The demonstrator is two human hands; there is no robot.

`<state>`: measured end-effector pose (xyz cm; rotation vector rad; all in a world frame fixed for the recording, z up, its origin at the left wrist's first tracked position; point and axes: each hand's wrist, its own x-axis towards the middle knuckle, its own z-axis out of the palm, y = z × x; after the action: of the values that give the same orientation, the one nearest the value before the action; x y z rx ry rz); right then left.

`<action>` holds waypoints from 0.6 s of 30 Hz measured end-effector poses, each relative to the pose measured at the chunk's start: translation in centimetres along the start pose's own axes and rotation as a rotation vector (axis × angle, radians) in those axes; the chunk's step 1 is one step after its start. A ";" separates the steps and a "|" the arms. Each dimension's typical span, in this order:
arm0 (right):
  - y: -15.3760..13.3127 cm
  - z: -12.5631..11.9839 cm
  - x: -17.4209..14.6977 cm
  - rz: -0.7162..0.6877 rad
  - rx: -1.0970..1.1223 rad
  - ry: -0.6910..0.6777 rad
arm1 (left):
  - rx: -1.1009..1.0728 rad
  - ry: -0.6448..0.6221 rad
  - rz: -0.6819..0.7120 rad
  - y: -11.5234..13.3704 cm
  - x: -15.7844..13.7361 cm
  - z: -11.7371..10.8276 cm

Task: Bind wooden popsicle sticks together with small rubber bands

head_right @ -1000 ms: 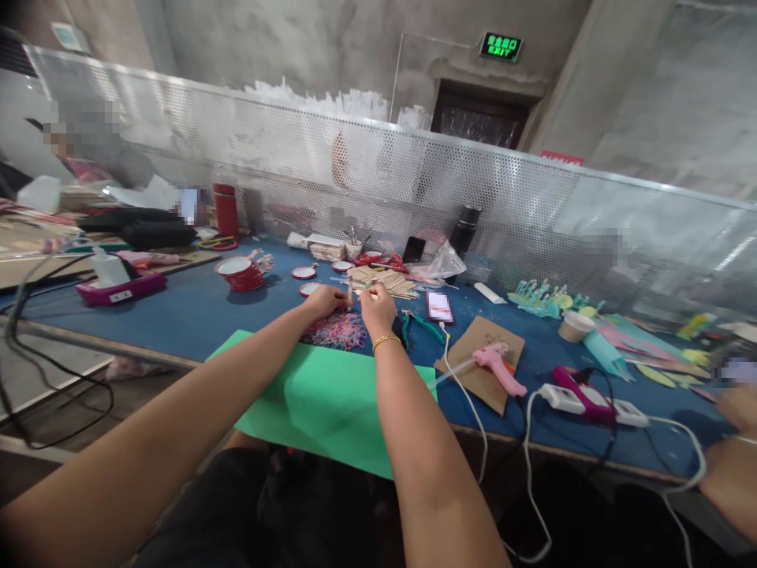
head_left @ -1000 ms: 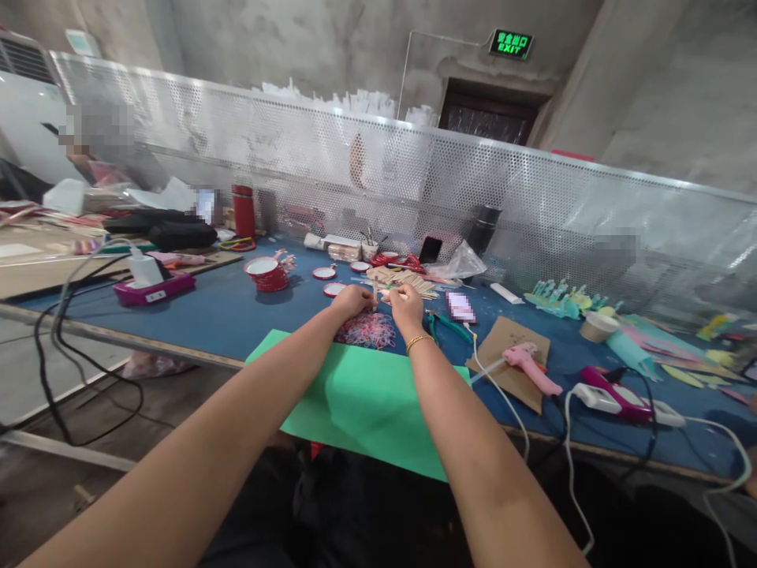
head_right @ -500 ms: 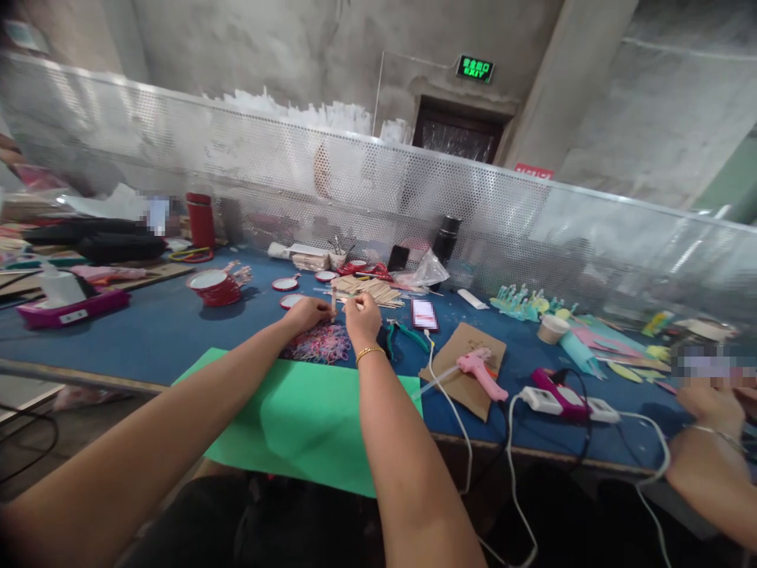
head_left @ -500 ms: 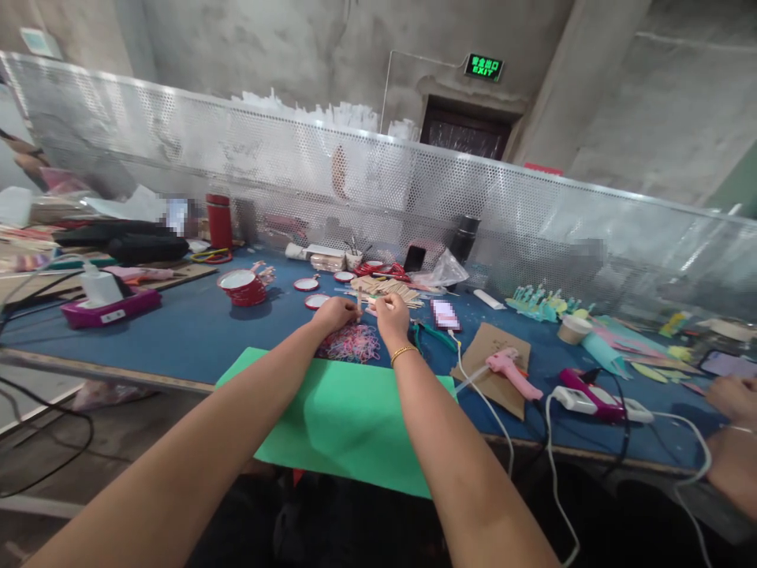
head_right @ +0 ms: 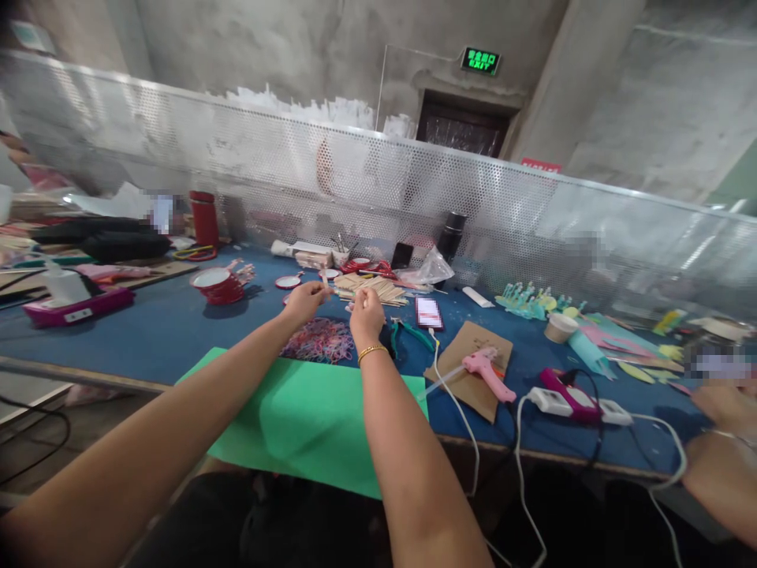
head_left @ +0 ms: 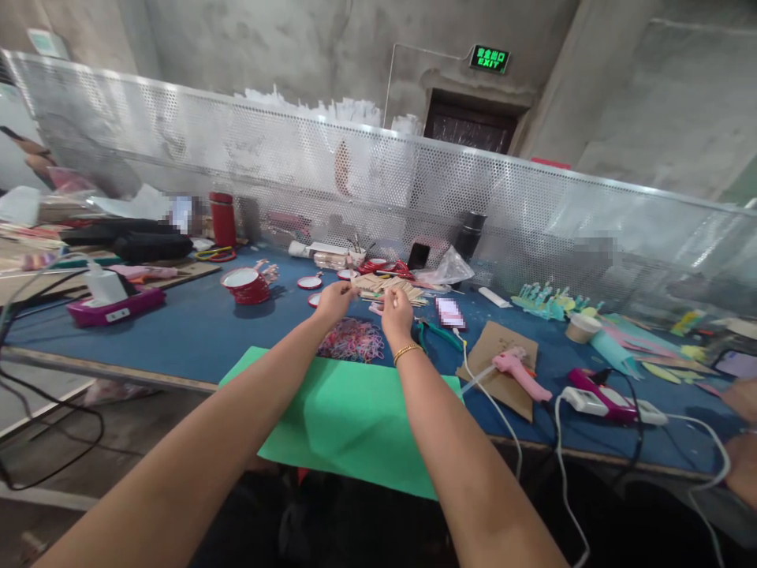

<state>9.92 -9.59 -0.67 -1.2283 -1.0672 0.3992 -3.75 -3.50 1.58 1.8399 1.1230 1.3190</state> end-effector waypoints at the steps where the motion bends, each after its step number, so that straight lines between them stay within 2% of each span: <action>1: -0.1 0.0 -0.1 0.005 -0.004 -0.019 | -0.104 0.028 -0.049 0.2 -0.1 0.2; 3: -0.5 0.1 -0.3 -0.005 -0.030 -0.054 | -0.263 0.009 -0.107 0.6 -0.4 0.5; 6: -0.8 0.1 -0.5 -0.043 -0.096 -0.075 | -0.342 -0.036 -0.161 1.2 -0.9 0.6; 10: -0.9 0.1 -0.6 -0.077 -0.143 -0.068 | -0.269 -0.063 -0.190 1.4 -1.1 0.5; 14: -1.1 0.0 -0.7 -0.099 -0.157 -0.065 | -0.125 -0.014 -0.111 0.9 -0.8 0.3; 18: -1.5 -0.1 -0.9 -0.088 -0.183 -0.075 | -0.069 0.029 -0.086 0.0 -0.1 0.3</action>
<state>9.11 -10.86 0.31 -1.3306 -1.2392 0.2863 -3.47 -3.59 1.43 1.7086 1.1443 1.3226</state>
